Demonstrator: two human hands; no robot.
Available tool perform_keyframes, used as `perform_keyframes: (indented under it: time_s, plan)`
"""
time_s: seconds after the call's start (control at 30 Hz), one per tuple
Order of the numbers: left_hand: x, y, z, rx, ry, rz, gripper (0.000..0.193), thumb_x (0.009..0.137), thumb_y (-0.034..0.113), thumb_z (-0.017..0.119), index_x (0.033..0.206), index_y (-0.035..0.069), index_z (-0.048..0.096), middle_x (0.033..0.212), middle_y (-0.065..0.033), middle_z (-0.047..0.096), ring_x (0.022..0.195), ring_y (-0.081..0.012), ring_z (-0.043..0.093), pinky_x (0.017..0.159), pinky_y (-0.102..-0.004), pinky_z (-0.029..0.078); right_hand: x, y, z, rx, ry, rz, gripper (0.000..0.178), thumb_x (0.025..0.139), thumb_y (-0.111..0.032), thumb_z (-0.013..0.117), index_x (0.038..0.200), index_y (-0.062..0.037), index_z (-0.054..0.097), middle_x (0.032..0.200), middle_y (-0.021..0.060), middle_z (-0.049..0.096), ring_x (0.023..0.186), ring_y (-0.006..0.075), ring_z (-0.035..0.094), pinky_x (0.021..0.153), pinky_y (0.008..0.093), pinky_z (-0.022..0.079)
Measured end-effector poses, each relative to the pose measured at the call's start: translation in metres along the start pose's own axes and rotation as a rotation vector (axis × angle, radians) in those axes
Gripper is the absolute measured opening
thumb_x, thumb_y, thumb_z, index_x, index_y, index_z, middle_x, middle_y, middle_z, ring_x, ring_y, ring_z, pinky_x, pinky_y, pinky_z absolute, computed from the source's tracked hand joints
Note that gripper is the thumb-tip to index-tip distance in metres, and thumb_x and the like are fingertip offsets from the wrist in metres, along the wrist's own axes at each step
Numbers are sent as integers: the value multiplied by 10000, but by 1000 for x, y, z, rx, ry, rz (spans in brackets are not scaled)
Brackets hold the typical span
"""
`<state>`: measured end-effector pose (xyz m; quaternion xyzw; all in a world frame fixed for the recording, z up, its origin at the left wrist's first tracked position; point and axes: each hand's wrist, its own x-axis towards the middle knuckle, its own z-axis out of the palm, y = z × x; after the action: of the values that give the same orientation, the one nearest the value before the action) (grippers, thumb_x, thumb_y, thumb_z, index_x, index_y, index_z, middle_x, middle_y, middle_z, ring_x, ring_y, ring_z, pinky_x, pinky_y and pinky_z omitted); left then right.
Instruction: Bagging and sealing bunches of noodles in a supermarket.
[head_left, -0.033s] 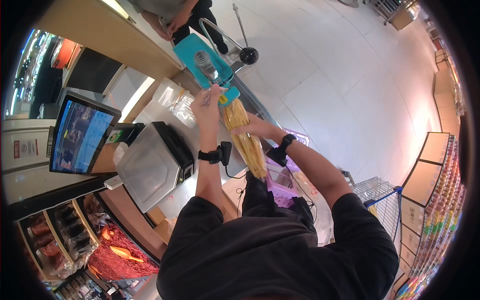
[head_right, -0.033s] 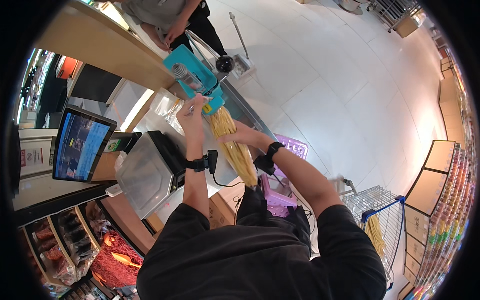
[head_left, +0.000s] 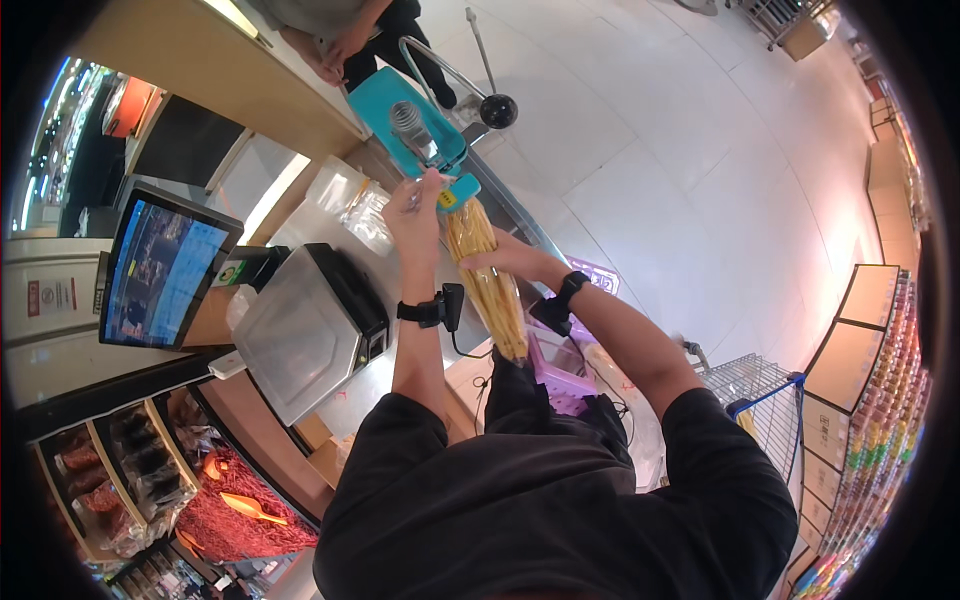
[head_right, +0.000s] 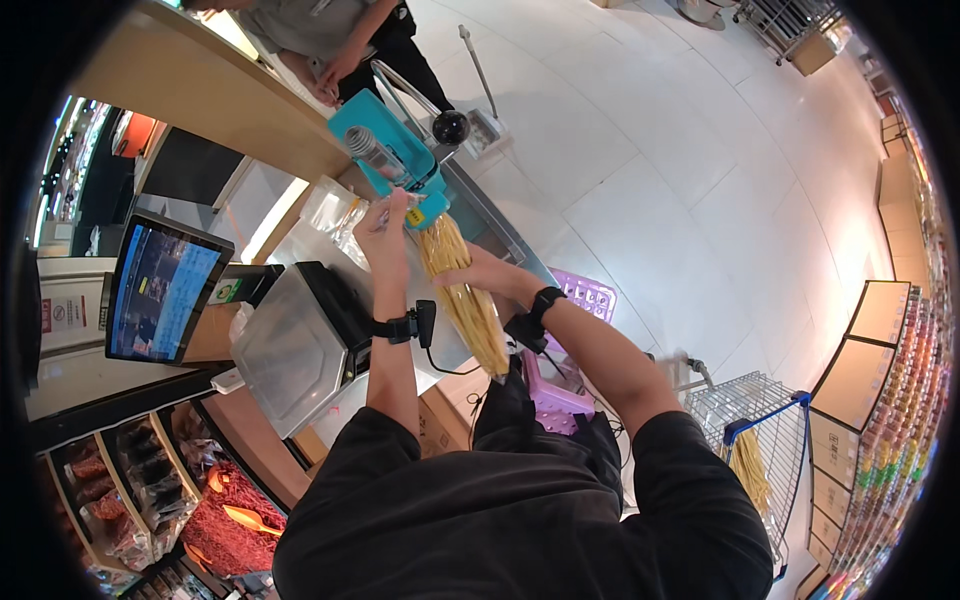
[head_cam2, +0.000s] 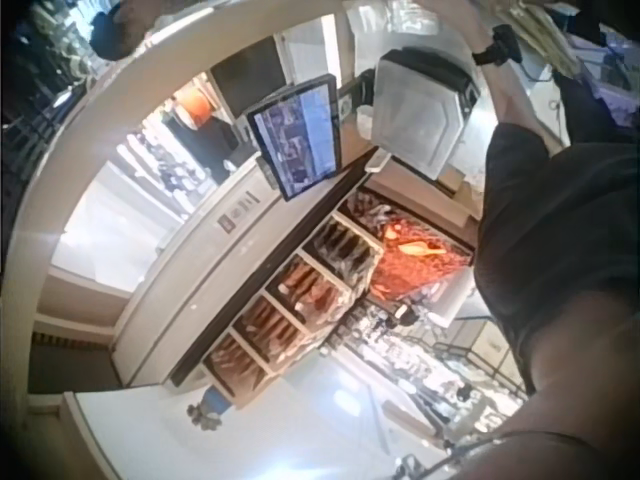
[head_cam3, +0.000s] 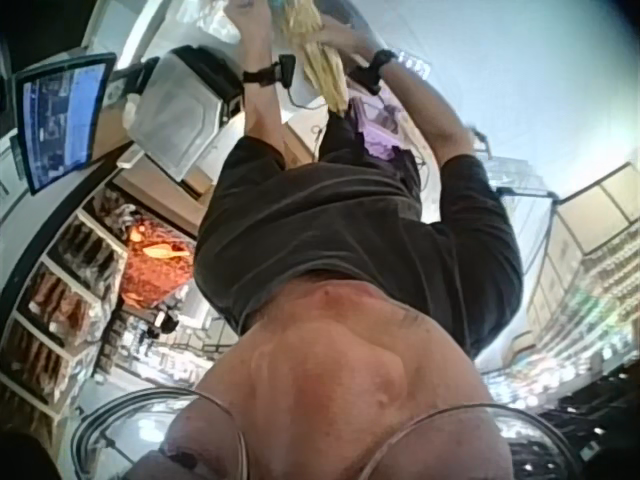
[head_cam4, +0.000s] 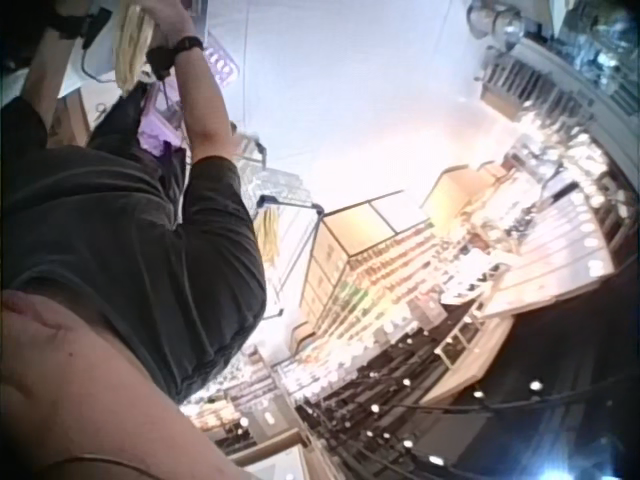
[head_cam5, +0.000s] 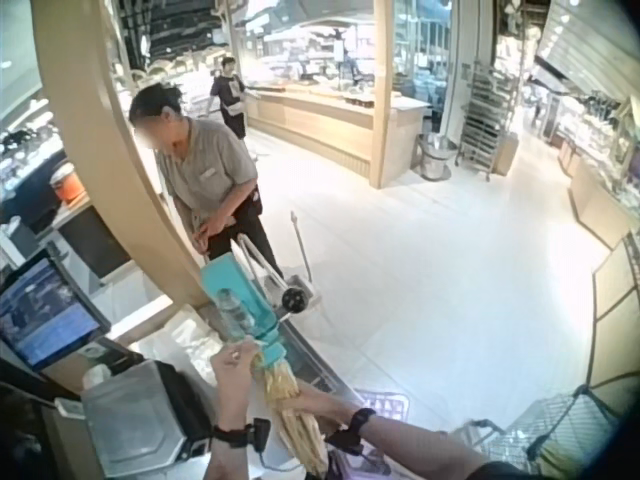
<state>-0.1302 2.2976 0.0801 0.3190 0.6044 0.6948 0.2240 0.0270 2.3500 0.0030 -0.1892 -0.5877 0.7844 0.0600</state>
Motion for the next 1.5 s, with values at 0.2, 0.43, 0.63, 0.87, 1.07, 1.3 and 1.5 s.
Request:
perform_keyframes:
  time_s: [0.2,0.43,0.63,0.87,1.07,1.3,1.5]
  plan:
    - [-5,-9,-17,-167,20,-124,167,927,107,749,948,-58,725,868,-59,724,786,-86,629,723,-245,493,9,-4,39,262,116,-5,677,870,-167,761,1451,-62,430,1302,33,564,1213,145,530,1051,328,424]
    - [-3,6,-17,-176,2,-156,135,894,77,775,904,-46,721,807,-61,691,676,-111,594,640,-261,477,33,21,52,246,217,-215,692,858,-111,751,1456,-62,404,1276,30,570,1177,145,556,1019,335,457]
    - [1,28,-20,-214,-44,-228,278,903,65,754,1028,-1,515,769,-140,688,679,-188,696,647,-271,563,33,16,54,225,269,-189,714,837,-114,776,1441,-65,399,1232,31,574,1149,146,564,992,336,472]
    - [17,17,-44,-199,-156,-454,415,897,132,772,1121,28,438,770,-134,673,643,-207,689,590,-283,553,29,6,61,200,291,-205,680,843,-144,786,1408,-74,415,1208,35,568,1131,154,563,971,340,479]
    - [29,-5,-60,-92,-374,-678,472,893,176,782,1236,9,503,841,-63,664,628,-127,597,568,-257,452,32,18,61,190,314,-204,660,856,-159,782,1402,-71,422,1211,39,567,1132,158,562,976,343,475]
    - [22,-41,-39,-309,-647,-463,507,1032,456,487,1233,1,591,1033,-99,677,985,-202,662,880,-335,531,33,22,72,246,276,-231,633,886,-195,757,1402,-58,418,1223,42,559,1154,154,540,1005,346,451]
    - [23,-51,-45,-415,-775,-546,535,1045,485,412,1209,15,610,1073,-100,681,995,-202,663,883,-333,536,24,13,67,199,194,-187,690,897,-262,766,1438,-61,388,1270,52,540,1201,162,520,1036,348,433]
